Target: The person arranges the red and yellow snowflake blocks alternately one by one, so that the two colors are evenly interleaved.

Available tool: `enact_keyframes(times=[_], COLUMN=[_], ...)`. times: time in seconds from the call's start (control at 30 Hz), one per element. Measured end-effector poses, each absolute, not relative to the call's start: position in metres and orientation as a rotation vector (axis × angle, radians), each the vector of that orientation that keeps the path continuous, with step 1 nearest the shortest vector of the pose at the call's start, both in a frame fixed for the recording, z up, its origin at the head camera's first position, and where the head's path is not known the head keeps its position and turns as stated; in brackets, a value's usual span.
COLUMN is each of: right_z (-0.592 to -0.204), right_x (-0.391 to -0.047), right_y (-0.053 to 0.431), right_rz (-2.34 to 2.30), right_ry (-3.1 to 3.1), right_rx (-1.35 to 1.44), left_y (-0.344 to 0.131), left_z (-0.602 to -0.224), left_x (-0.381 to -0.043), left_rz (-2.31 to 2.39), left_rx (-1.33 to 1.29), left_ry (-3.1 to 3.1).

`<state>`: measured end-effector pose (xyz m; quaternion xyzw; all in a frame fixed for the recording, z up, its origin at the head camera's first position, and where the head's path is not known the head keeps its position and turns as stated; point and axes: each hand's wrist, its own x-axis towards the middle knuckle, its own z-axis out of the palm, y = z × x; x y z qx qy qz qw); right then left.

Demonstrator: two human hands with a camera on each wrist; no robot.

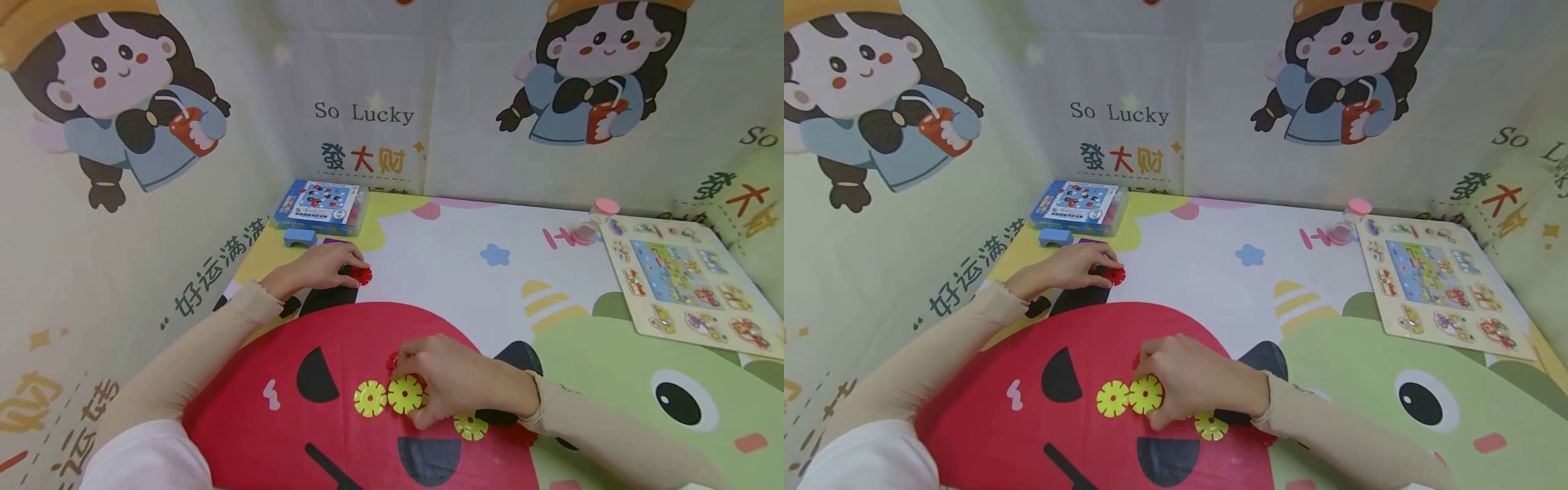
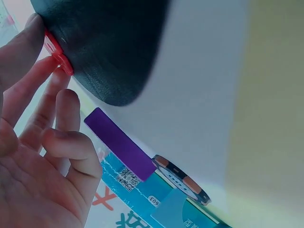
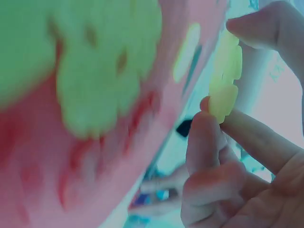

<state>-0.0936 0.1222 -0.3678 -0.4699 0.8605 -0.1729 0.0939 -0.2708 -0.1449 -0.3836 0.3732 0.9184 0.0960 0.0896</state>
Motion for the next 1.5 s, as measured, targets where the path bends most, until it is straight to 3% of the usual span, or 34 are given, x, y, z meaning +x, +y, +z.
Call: enact_keyframes(times=[0.1, 0.4, 0.6, 1.13, 1.5], right_z=[-0.364, -0.377, -0.39, -0.388, -0.378], right_x=[-0.118, -0.231, -0.259, -0.245, -0.155], right_y=[0.127, 0.116, 0.1, 0.097, 0.124], right_rz=[-0.561, -0.654, -0.533, -0.394, -0.371], right_ry=[2.639, 2.879, 2.836, 2.827, 2.508], right_rx=[-1.374, -1.138, -0.991, -0.959, -1.399], left_y=[-0.146, -0.144, -0.14, -0.141, -0.11], left_z=[-0.385, -0.385, -0.389, -0.386, -0.384], left_x=[-0.27, -0.274, -0.275, -0.281, -0.281], left_rz=[0.288, 0.301, 0.313, 0.395, 0.381], left_rx=[1.106, 1.131, 1.161, 1.116, 1.171], left_ry=[2.731, 2.717, 2.698, 2.675, 2.609])
